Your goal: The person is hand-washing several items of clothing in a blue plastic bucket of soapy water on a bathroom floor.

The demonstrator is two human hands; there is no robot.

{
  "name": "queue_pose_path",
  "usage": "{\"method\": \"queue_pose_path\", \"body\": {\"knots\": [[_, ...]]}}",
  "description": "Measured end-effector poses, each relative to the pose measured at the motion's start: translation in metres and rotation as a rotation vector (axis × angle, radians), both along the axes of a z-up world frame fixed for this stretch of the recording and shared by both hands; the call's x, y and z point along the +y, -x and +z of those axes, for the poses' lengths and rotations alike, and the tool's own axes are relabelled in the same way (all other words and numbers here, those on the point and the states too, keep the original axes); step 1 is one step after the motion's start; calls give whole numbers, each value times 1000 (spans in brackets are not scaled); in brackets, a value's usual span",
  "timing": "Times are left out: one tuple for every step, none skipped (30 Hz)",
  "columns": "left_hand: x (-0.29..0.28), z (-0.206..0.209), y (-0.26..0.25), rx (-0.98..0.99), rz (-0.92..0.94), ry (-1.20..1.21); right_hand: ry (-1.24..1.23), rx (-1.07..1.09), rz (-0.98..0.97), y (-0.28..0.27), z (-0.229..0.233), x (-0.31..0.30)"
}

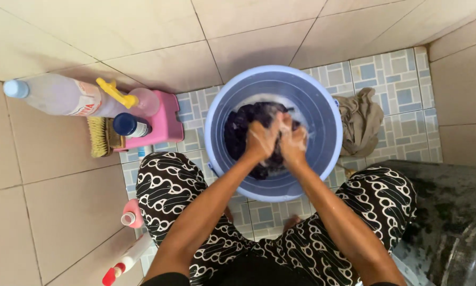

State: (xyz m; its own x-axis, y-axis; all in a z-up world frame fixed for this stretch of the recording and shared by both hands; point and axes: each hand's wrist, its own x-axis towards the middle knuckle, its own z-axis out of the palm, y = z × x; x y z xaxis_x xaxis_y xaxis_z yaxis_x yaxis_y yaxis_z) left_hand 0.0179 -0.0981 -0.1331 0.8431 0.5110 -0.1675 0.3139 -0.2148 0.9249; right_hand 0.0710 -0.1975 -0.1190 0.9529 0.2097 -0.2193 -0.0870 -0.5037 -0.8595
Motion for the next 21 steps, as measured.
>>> {"method": "queue_pose_path", "body": {"knots": [[4, -15, -2, 4, -5, 3, 3, 4, -5, -1, -6, 2], [4, -30, -4, 102, -66, -242, 45, 26, 17, -3, -11, 0], [2, -44, -6, 200, -127, -487, 87, 48, 39, -3, -16, -3], [-1, -37, -5, 192, -126, -497, 77, 41, 36, -25, -65, -14], [-4, -29, -4, 262, -25, -240, -10, 125, 47, -47, -115, -22], [-11, -23, 2, 338, 75, 24, -91, 220, 60, -64, -167, -28], [-8, -8, 2, 341, 75, 20, -95, 222, 59, -65, -135, -27], [-6, 5, 1, 209, 14, 138, -172, 391, -49, -68, -103, -28], [-4, 19, 0, 75, -45, 255, -247, 558, -162, -71, -70, -29], [11, 27, -3, 75, -53, 250, -254, 556, -168, -71, -41, -35], [27, 35, -6, 10, 99, 572, -407, 694, -135, -70, -12, -40], [41, 42, -5, -49, 264, 891, -558, 837, -98, -66, 15, -46], [50, 57, -3, -41, 264, 888, -562, 843, -102, -58, 15, -52], [58, 72, -3, -74, 257, 881, -594, 777, 81, -51, 15, -57], [67, 87, -2, -106, 251, 874, -623, 705, 263, -44, 15, -63], [72, 79, -3, -109, 251, 874, -622, 703, 265, -41, 34, -59], [77, 72, -4, -52, 245, 785, -419, 475, 343, -38, 53, -56], [82, 64, -3, 4, 243, 696, -215, 248, 415, -35, 72, -52], [87, 66, -2, 1, 248, 696, -214, 247, 422, -39, 81, -53], [90, 67, 1, 167, 182, 467, -234, 182, 408, -41, 89, -55], [93, 68, 5, 331, 113, 236, -254, 116, 394, -42, 96, -58]]}}
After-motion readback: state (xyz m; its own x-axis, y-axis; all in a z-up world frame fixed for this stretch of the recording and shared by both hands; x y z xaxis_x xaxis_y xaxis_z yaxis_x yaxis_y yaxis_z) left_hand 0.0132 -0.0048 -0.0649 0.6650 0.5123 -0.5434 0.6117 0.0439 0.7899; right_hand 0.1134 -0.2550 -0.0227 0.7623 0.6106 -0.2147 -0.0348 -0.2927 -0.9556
